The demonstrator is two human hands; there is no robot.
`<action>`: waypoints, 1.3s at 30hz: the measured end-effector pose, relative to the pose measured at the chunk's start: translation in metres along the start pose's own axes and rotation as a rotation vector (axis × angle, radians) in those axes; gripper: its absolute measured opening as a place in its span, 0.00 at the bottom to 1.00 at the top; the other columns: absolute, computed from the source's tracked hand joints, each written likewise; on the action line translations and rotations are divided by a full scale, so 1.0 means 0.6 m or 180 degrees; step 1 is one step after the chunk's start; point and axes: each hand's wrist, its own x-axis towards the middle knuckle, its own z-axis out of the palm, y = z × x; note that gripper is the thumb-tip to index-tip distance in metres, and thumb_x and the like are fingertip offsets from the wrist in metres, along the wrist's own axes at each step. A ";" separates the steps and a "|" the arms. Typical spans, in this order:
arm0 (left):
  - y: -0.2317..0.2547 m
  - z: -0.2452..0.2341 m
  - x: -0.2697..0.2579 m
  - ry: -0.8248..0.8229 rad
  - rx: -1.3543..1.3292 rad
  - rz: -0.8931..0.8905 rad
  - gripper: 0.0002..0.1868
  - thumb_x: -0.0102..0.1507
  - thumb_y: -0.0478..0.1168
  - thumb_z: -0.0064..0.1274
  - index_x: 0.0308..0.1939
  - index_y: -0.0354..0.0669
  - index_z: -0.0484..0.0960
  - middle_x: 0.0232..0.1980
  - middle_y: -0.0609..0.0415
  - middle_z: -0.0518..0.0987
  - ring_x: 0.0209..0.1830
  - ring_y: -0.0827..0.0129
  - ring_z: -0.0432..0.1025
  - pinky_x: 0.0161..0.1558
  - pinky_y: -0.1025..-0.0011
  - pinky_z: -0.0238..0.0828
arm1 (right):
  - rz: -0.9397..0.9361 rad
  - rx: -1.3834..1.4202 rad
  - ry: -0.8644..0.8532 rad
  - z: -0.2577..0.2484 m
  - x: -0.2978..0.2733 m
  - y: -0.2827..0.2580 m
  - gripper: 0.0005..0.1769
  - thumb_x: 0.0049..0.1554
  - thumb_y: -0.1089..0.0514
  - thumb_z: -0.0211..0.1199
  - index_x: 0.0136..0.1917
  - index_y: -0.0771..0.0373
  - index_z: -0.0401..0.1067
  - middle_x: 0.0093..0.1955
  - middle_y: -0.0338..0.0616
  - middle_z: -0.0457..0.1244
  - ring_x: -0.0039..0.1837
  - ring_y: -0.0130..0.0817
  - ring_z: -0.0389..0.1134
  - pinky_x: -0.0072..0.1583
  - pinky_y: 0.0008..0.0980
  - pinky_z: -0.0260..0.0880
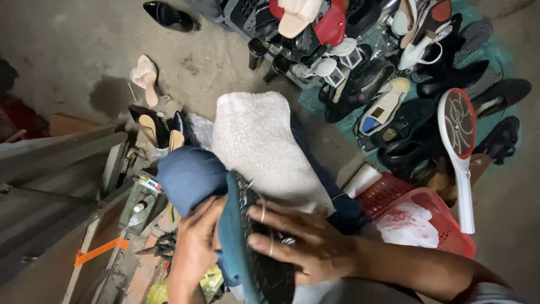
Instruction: Hand-stitching a blue shoe sole to repair it using a needle and thread.
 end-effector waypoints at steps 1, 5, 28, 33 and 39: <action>-0.013 0.014 -0.018 0.0007 0.0004 -0.0004 0.20 0.60 0.31 0.54 0.57 0.41 0.80 0.53 0.49 0.85 0.49 0.61 0.82 0.53 0.62 0.81 | -0.0008 0.0004 -0.0004 -0.003 0.000 -0.002 0.46 0.66 0.49 0.71 0.84 0.55 0.45 0.84 0.66 0.46 0.83 0.69 0.56 0.76 0.61 0.72; -0.059 0.057 -0.071 0.0455 0.0286 0.0019 0.17 0.63 0.36 0.58 0.55 0.38 0.81 0.49 0.48 0.85 0.47 0.59 0.81 0.55 0.59 0.83 | -0.0219 -0.0319 -0.0318 -0.032 0.000 0.017 0.34 0.66 0.28 0.49 0.67 0.58 0.64 0.68 0.54 0.59 0.58 0.47 0.71 0.55 0.44 0.73; -0.004 0.049 -0.043 0.0960 0.0775 0.0083 0.10 0.71 0.35 0.47 0.51 0.37 0.82 0.39 0.52 0.76 0.36 0.61 0.69 0.35 0.64 0.67 | 0.1660 0.1418 -0.0680 -0.047 0.087 0.018 0.09 0.64 0.58 0.57 0.53 0.58 0.78 0.48 0.37 0.73 0.47 0.25 0.74 0.48 0.23 0.75; 0.011 0.041 -0.035 0.0986 0.0972 0.0158 0.11 0.72 0.38 0.45 0.48 0.39 0.82 0.35 0.55 0.74 0.32 0.61 0.67 0.34 0.65 0.65 | 0.0753 -0.0397 -0.0125 0.012 0.084 0.046 0.11 0.63 0.65 0.58 0.59 0.70 0.71 0.56 0.53 0.70 0.52 0.47 0.74 0.54 0.43 0.75; 0.016 0.049 -0.030 0.1057 0.1243 -0.0027 0.10 0.73 0.40 0.45 0.45 0.40 0.80 0.33 0.54 0.74 0.32 0.61 0.67 0.35 0.64 0.66 | 0.0631 -0.0648 -0.0286 0.001 0.092 0.036 0.25 0.64 0.63 0.62 0.73 0.65 0.62 0.46 0.44 0.73 0.38 0.35 0.74 0.43 0.36 0.76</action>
